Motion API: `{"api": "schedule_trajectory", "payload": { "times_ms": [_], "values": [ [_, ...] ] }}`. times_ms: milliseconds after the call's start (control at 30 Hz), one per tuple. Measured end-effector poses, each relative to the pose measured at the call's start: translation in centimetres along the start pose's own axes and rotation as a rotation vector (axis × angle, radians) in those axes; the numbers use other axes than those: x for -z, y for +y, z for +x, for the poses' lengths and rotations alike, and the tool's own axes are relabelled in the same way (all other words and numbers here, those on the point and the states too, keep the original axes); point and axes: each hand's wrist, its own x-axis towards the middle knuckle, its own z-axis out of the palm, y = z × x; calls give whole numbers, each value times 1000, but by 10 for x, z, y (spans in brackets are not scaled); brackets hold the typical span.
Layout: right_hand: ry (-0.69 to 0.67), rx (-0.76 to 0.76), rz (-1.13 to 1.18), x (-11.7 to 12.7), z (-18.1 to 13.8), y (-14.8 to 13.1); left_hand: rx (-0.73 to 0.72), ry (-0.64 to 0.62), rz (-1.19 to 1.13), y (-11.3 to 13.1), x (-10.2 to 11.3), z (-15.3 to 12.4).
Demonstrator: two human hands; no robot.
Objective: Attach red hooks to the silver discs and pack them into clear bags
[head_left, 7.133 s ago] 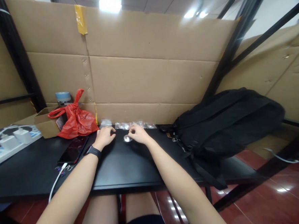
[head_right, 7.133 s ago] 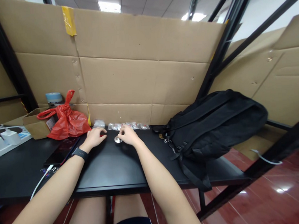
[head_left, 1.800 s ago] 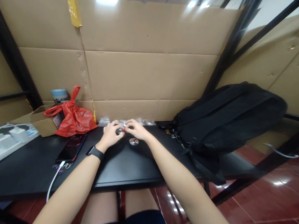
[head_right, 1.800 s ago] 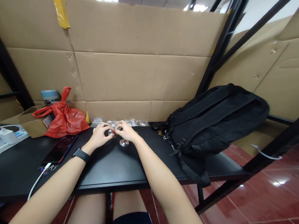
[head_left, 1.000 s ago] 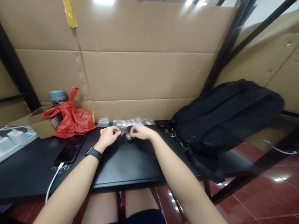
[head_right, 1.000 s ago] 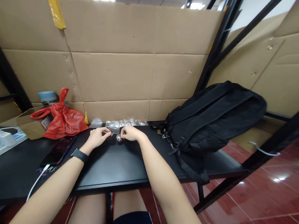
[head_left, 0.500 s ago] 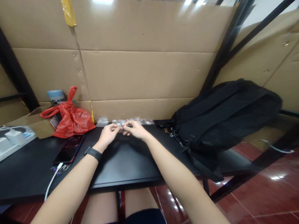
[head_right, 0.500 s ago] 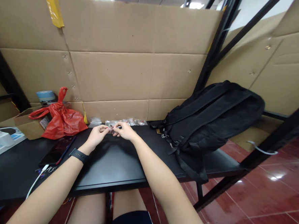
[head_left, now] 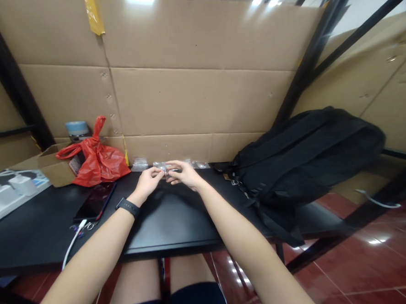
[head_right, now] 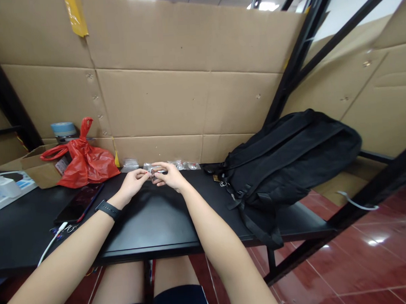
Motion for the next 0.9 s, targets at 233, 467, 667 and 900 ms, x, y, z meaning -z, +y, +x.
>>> {"api": "schedule_trajectory", "payload": {
  "times_ms": [233,467,667,900],
  "values": [
    [17,-26,7,-1,3,0,20,9,-59,4,-1,-1],
    [-38,36,-39,0,1,2,30,19,-60,3,0,0],
    [28,68,-173,0,5,4,-34,-59,270,1,5,0],
    [144,149,-641,26,5,3,20,-280,969,-9,12,-2]
  ]
}}
